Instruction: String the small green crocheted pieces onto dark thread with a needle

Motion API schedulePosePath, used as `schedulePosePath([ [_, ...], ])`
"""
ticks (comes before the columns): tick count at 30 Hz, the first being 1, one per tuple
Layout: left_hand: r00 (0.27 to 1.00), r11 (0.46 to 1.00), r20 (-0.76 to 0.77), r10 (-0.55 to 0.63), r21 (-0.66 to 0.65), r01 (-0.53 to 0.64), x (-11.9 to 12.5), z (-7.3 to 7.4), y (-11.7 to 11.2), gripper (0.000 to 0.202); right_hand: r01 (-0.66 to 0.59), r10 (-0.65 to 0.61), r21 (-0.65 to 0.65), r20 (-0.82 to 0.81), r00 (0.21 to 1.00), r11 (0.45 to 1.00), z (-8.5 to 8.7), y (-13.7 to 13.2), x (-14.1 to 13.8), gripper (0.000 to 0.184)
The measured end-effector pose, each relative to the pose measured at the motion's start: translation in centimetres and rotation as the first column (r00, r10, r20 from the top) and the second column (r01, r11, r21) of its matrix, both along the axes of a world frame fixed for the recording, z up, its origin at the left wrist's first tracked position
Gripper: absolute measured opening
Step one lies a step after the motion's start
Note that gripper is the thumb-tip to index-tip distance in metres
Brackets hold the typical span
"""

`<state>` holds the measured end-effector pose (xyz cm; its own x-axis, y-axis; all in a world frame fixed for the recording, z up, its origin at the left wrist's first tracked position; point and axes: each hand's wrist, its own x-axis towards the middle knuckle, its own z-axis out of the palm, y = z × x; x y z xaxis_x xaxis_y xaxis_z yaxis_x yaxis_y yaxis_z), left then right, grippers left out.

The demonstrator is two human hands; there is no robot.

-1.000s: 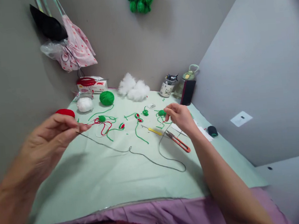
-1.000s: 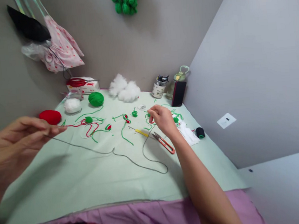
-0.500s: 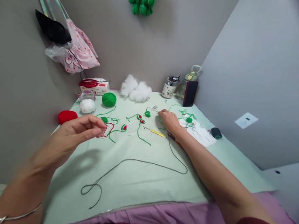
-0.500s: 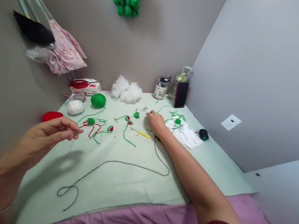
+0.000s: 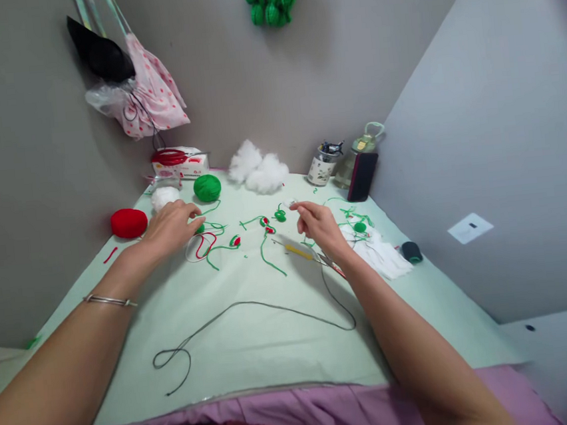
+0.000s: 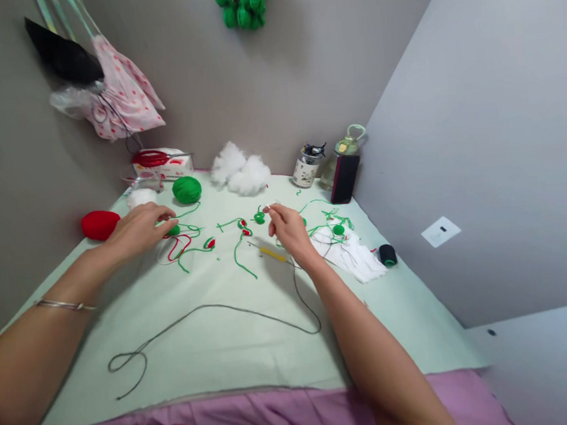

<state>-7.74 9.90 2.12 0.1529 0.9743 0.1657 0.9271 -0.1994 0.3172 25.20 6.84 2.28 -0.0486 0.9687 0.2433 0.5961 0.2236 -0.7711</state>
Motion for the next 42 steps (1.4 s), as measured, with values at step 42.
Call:
schedulePosePath([
  [42,-0.155,0.777,0.917,0.369,-0.212,0.593,8.0,0.9,-9.7,0.027,-0.234,0.052,-0.157,-0.715,0.697,0.96,1.8,-6.3,-4.6,0.028],
])
